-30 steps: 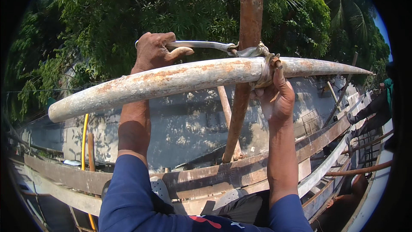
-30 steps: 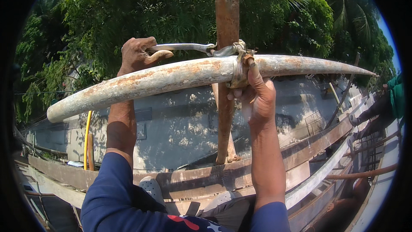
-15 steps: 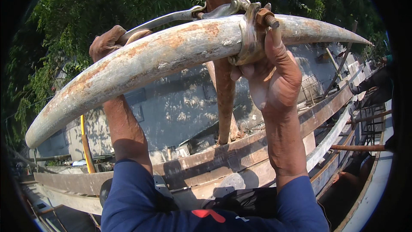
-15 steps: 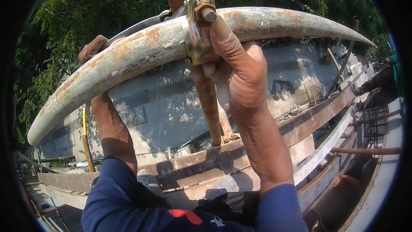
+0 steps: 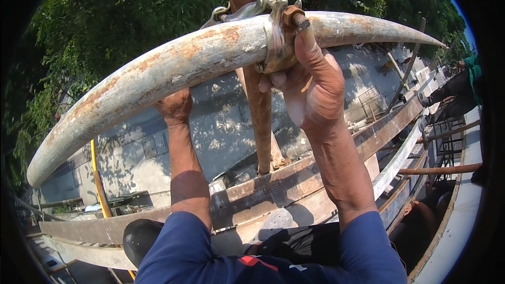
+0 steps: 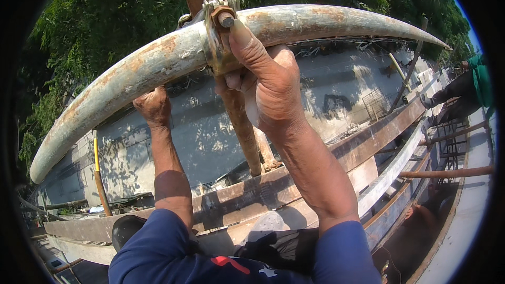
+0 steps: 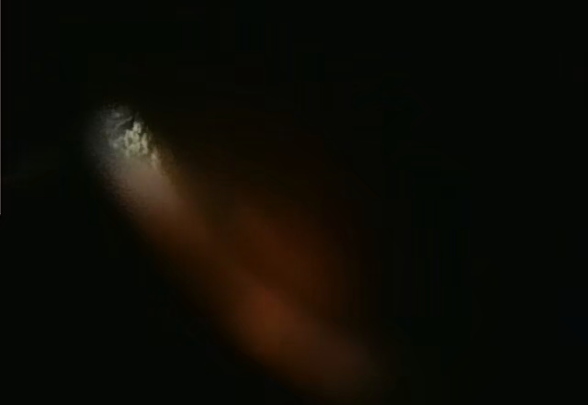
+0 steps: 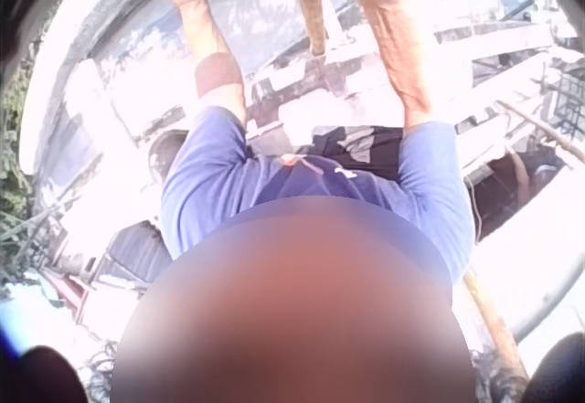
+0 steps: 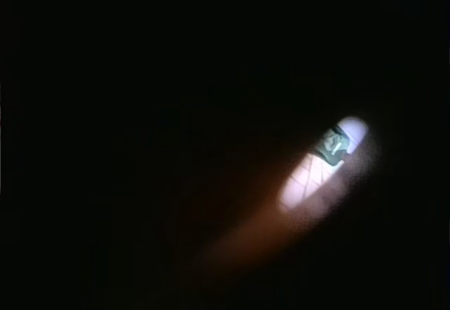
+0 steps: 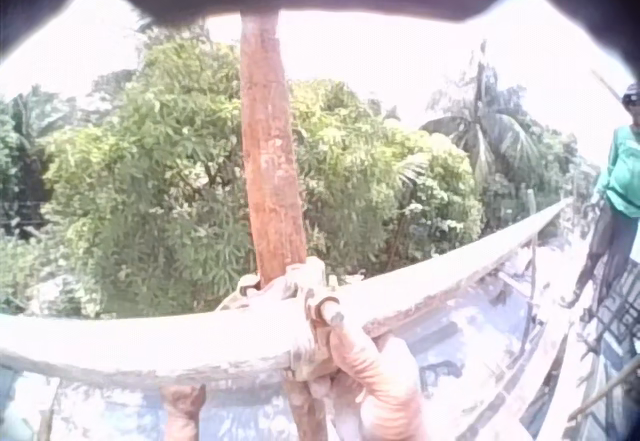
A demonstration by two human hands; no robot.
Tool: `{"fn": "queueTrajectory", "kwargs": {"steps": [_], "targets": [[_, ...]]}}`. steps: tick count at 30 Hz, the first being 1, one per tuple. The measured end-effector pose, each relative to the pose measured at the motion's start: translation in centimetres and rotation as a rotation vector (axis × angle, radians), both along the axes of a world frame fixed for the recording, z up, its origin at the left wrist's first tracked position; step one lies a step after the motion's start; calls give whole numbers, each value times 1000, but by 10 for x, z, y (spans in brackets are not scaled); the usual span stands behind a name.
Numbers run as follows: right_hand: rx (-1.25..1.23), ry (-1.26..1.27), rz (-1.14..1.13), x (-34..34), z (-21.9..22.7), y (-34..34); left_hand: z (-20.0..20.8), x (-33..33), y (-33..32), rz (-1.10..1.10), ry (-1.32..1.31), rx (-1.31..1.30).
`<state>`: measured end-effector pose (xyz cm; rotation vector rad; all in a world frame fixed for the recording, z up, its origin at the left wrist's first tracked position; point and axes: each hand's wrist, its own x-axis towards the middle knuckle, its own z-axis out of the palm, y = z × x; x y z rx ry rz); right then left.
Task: The person walks along a wooden scaffold and uses a wrench to tighten a metal clamp that secures a horizontal metal pole to a vertical pole. The worker repeatedly adjusts the clamp and tightens the fastener to secure the connection.
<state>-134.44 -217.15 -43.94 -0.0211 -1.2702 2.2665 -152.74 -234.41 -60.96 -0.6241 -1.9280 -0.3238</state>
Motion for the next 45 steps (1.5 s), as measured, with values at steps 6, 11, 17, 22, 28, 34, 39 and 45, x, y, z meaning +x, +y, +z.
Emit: {"fn": "queueTrajectory", "kwargs": {"steps": [6, 11, 17, 22, 28, 34, 39, 45], "targets": [[12, -4, 21, 1, -4, 3, -4, 3, 8, 27, 104, 0], [-1, -81, 28, 4, 0, 3, -20, 7, 25, 101, 57, 89], [-27, 9, 50, -1, -3, -1, -42, 4, 22, -204, -484, 214], [-7, 3, 0, -3, -5, -5, -28, -5, 3, -456, -501, 351], [-79, 61, -43, -4, -1, -12, -6, -2, 4, -490, -573, 378], [-101, -8, -27, 0, 1, -10, 0, -3, -5, -484, -485, 206], [-45, -27, -15, -2, -2, -7, 1, -25, -30, -405, -174, -162], [-132, 5, -99, -4, -1, -16, -12, 0, -13, -594, -804, 374]]}}
